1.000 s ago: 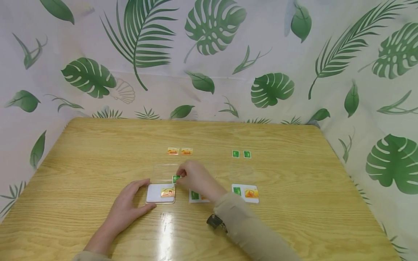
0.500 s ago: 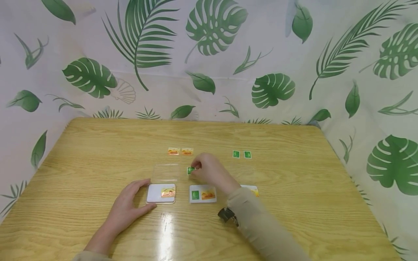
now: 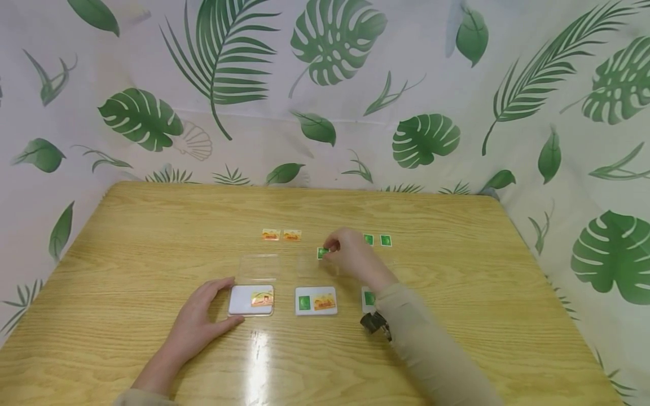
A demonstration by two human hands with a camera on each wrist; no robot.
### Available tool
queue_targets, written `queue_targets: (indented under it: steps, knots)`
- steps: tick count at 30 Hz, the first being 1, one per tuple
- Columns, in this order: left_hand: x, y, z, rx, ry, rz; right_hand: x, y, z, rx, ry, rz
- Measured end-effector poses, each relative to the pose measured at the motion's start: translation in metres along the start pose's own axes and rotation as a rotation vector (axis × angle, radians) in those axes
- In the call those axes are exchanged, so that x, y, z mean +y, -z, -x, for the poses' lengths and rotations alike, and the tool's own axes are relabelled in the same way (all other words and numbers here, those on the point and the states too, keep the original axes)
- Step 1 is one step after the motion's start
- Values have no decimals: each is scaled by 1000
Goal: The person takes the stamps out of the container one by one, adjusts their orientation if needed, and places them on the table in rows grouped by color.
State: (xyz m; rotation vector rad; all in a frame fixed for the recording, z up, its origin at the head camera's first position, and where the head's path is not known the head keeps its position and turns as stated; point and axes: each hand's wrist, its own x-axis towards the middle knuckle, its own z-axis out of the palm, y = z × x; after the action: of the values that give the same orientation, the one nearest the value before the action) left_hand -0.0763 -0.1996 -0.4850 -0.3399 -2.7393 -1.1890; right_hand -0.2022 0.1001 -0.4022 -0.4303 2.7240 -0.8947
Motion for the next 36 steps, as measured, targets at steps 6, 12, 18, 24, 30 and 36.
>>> queue_targets:
  steps: [6,12,18,24,30,36]
  knots:
    - [0,-1,0,-8,9,4,17,13,-5,8,-43,5]
    - [-1,0,0,-8,13,6,30,24,-13,20,-43,39]
    - [1,1,0,-11,17,12,44,32,-19,27,-54,65]
    - [1,2,0,-17,18,12,55,38,-25,38,-48,114]
    - [0,2,0,-16,13,12,63,41,-30,31,-47,130]
    - [-1,2,0,-14,6,16,67,41,-34,10,-64,127]
